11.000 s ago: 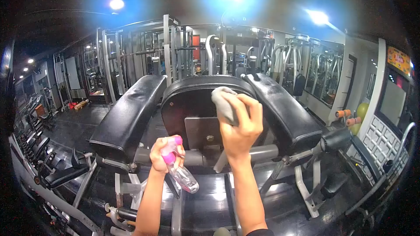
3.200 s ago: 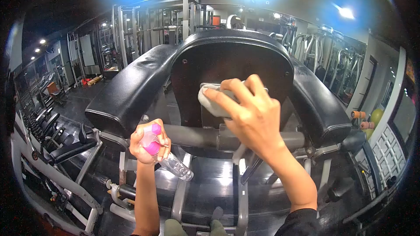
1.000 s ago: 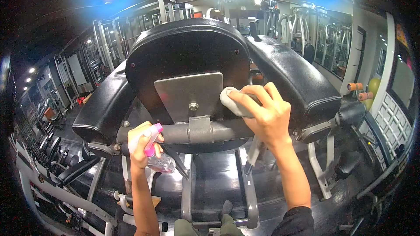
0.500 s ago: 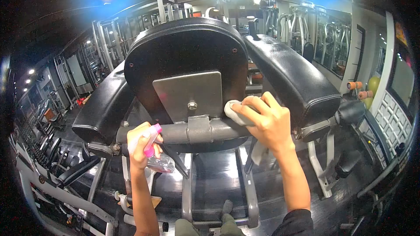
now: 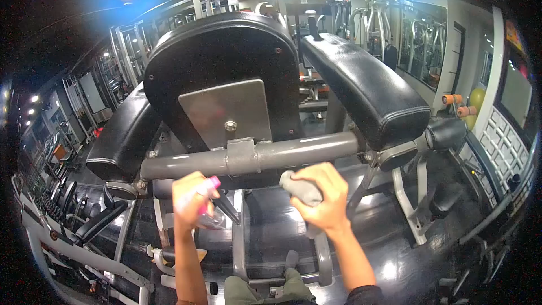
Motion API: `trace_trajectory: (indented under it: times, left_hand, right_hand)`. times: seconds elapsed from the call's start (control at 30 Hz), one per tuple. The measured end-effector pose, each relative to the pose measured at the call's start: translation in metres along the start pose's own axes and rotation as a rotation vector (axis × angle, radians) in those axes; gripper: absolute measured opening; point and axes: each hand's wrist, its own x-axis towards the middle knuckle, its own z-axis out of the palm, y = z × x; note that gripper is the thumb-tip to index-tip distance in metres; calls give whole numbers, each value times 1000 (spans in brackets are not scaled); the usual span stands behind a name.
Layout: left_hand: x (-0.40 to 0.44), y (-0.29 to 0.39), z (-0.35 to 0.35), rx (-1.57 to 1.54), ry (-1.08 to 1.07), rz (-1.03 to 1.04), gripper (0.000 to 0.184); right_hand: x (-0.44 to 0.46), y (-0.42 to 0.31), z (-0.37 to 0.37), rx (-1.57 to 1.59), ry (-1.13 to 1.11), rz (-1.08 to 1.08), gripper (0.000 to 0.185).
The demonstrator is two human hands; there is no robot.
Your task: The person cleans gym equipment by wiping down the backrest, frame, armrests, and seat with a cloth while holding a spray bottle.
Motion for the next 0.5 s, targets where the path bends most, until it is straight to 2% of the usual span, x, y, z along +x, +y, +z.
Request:
trace_trajectory:
  times: [0.03,0.17,0.23,0.3,0.43,0.5]
  left_hand:
    - [-5,-9,7,79,-11,56,25]
    - [-24,-19,47,32,48,-108,22]
    - [-28,-29,60,77,74,-2,20]
    - [-28,-32,71,62,106,-27,20]
    - [-23,-43,84,105,111,-20,23]
    - [-22,-41,87,73,102,-62,24]
  right_hand:
    - [-16,4,6,59,23,30,35]
    - [-69,8,36,246,199,314,32]
    - [-92,7,49,305,315,463,31]
    - [-109,1,57,342,365,592,32]
    - [-127,-11,65,392,405,759,36]
    - [-136,-11,70,369,390,736,36]
